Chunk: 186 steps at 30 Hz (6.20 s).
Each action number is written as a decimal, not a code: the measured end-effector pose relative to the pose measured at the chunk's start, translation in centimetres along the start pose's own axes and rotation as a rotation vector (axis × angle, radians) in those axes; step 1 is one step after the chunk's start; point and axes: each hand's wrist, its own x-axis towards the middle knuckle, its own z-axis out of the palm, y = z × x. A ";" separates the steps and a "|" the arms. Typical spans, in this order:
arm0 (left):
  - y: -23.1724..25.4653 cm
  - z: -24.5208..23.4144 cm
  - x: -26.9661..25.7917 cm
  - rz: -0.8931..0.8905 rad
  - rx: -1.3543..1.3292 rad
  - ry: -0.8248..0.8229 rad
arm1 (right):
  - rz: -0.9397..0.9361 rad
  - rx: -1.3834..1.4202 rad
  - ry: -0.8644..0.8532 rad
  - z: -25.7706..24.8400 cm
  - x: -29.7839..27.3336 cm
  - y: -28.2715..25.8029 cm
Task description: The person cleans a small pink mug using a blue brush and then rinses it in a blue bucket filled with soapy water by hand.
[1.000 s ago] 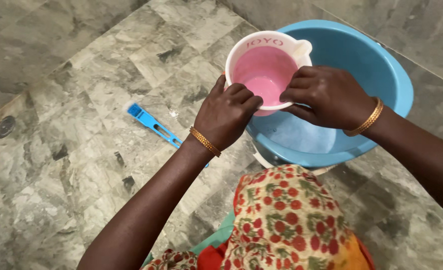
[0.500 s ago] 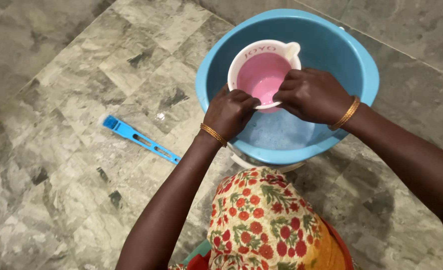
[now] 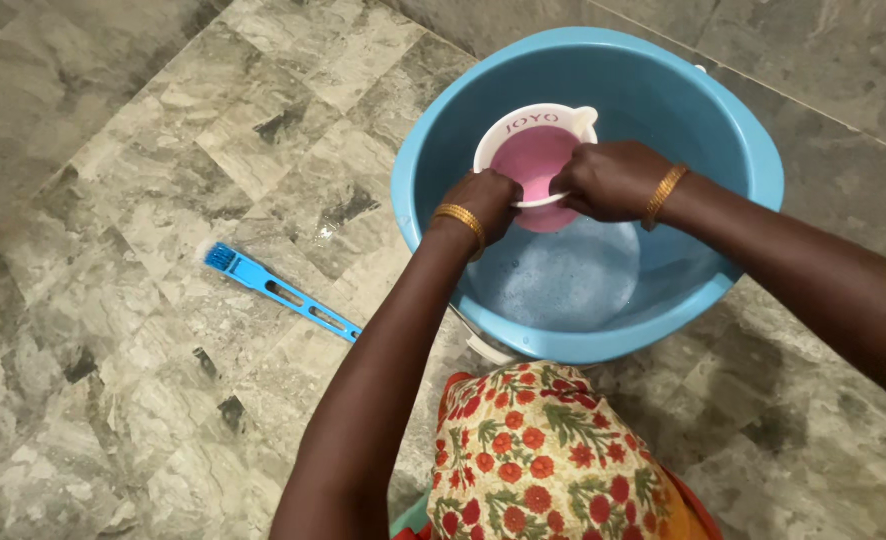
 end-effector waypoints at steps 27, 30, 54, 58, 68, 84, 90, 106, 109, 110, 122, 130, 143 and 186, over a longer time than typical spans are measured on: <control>-2.3 4.7 3.4 -0.159 0.297 -0.382 | -0.059 -0.192 -0.677 14.0 11.2 2.1; -2.5 5.0 3.4 -0.157 0.264 -0.341 | 0.062 -0.064 -0.567 14.3 10.9 1.1; -3.0 6.8 3.4 -0.209 0.451 -0.309 | -0.166 -0.277 -0.493 14.9 9.8 2.6; -3.1 6.6 4.2 -0.148 0.431 -0.041 | -0.131 -0.136 -0.348 14.3 10.0 4.2; -1.5 4.6 4.4 -0.109 0.483 0.203 | -0.138 -0.058 0.003 6.8 3.5 3.6; -1.6 2.3 3.0 -0.290 0.290 0.338 | -0.079 0.004 0.423 3.6 1.3 3.1; -1.4 1.5 2.2 -0.282 0.244 0.419 | -0.043 -0.041 0.560 2.4 0.4 4.2; -1.0 0.0 -2.0 -0.152 0.280 0.290 | -0.035 -0.078 0.694 1.3 -0.1 2.8; -0.4 0.1 -3.5 -0.118 0.277 0.290 | -0.024 -0.084 0.709 1.7 0.1 2.8; -0.2 0.2 -3.9 -0.100 0.256 0.303 | -0.022 -0.090 0.721 1.8 0.0 3.0; 0.2 0.4 -4.7 -0.054 0.041 0.420 | -0.019 -0.113 0.784 2.3 0.5 4.5; -0.7 0.8 -4.1 -0.075 -0.001 0.530 | 0.003 -0.202 0.805 2.8 0.5 5.5; -2.1 0.5 -2.2 -0.142 -0.049 0.578 | 0.123 -0.219 0.763 2.4 -1.3 4.1; -3.0 1.2 -0.3 -0.064 0.105 0.459 | 0.051 -0.107 0.828 1.1 -1.0 2.3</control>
